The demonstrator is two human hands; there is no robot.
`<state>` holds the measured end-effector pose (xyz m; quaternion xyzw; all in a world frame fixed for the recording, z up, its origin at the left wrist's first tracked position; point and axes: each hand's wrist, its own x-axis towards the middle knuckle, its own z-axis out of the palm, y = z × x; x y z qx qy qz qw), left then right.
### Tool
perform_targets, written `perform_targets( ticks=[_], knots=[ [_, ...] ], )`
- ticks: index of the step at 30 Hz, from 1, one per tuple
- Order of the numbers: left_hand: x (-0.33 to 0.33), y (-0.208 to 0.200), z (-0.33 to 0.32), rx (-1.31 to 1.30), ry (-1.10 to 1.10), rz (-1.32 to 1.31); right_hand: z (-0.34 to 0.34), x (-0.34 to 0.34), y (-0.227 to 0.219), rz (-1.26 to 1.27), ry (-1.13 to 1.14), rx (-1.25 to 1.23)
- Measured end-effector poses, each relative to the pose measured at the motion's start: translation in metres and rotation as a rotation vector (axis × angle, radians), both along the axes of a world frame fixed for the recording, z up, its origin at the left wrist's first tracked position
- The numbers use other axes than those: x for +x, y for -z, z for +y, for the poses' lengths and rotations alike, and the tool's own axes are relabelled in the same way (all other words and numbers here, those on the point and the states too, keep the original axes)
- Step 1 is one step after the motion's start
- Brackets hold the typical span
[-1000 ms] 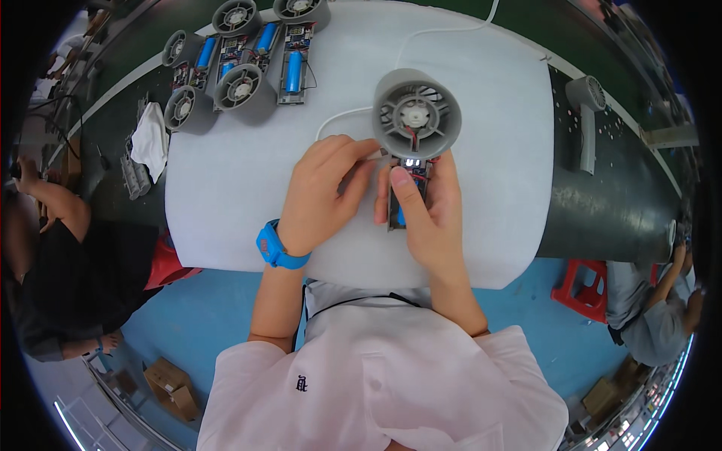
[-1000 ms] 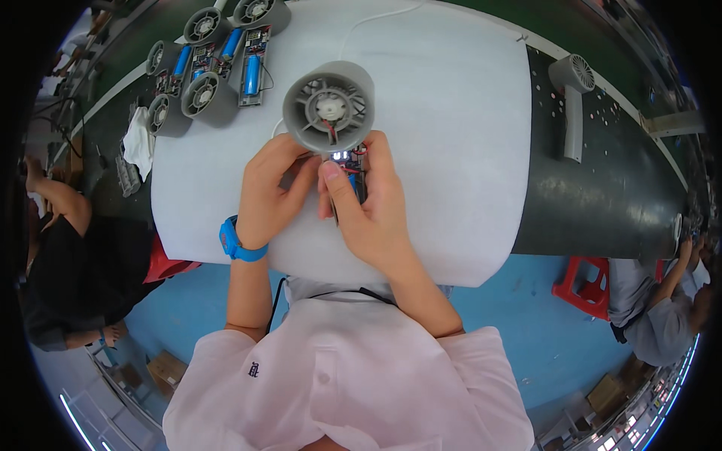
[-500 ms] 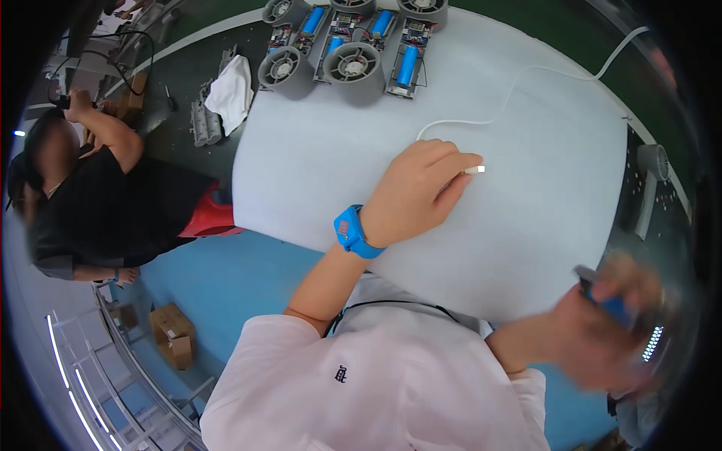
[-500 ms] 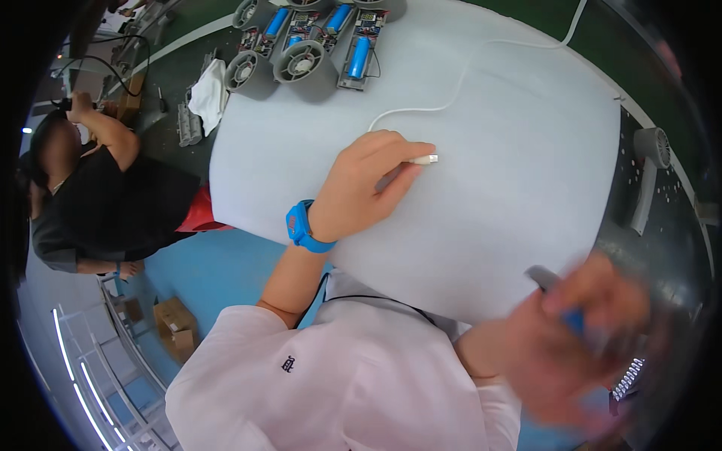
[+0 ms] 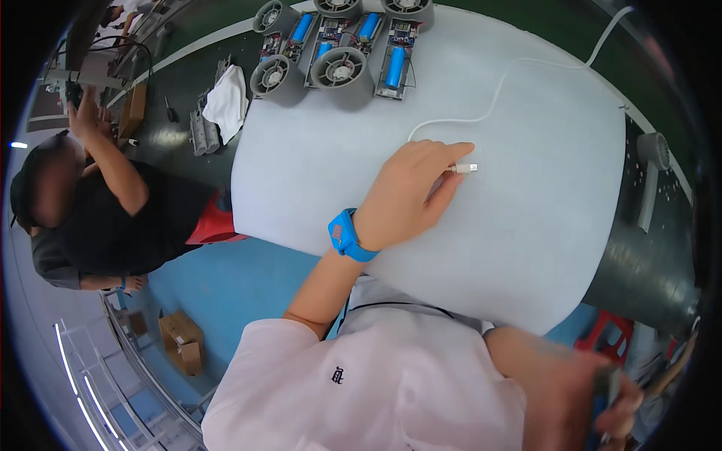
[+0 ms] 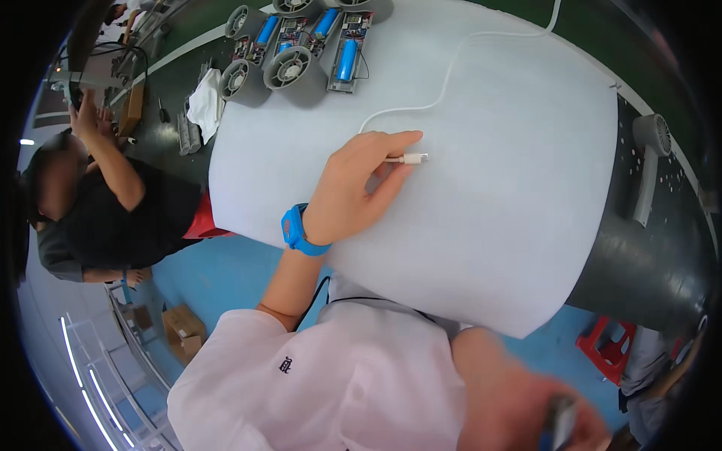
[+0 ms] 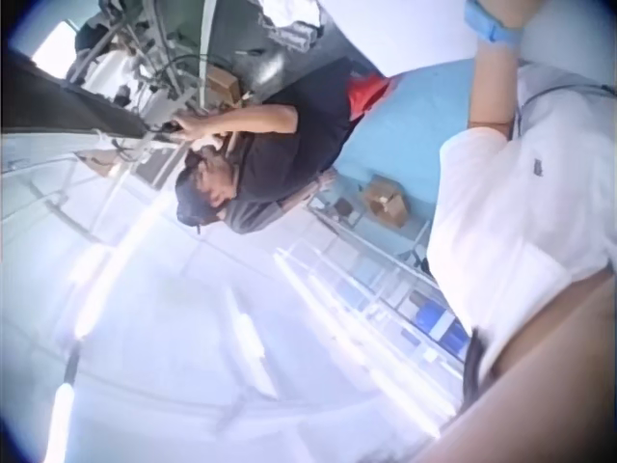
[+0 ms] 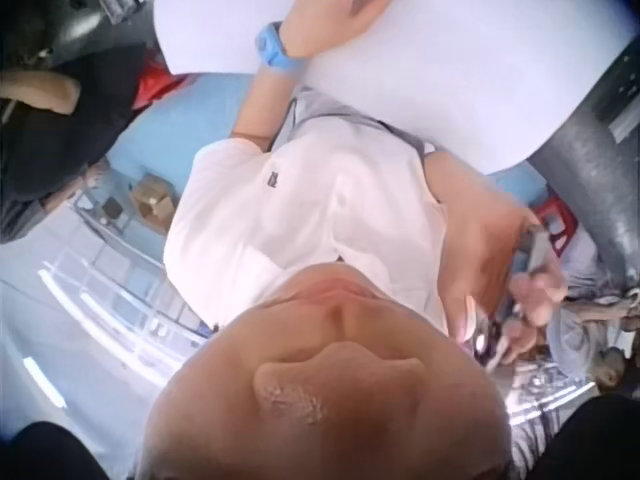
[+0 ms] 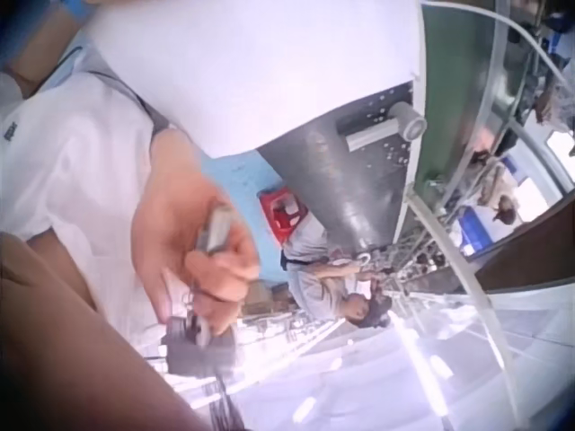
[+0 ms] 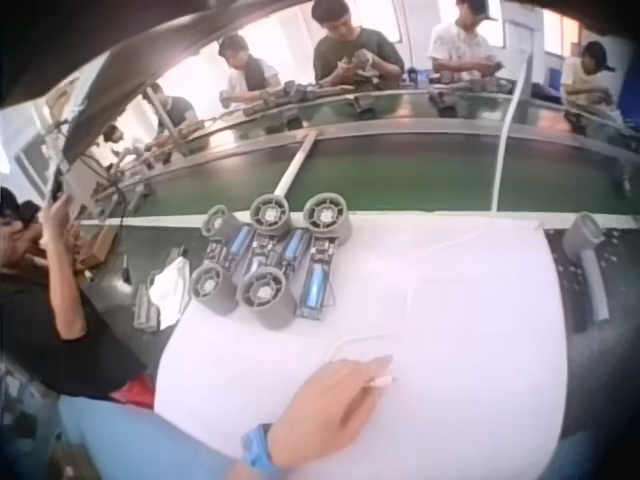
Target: Assemble and test small handheld electric fans at an assembly station.
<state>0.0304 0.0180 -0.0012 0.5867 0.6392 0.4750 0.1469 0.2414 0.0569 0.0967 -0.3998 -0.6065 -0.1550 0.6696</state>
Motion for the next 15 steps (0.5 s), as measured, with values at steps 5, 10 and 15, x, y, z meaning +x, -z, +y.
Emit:
perform_targets(
  ticks=[5, 10, 15],
  knots=[
    [-0.007, 0.0, -0.002, -0.044, 0.01, 0.047, 0.005, -0.018, -0.015, 0.806, -1.026, -0.144],
    [-0.007, -0.001, -0.002, -0.036, 0.003, 0.034, 0.006, -0.033, 0.007, 0.843, -1.061, 0.352],
    [-0.005, 0.003, -0.002, -0.018, 0.017, 0.044, 0.012, -0.041, -0.002, 0.854, -1.254, 0.258]
  ],
)
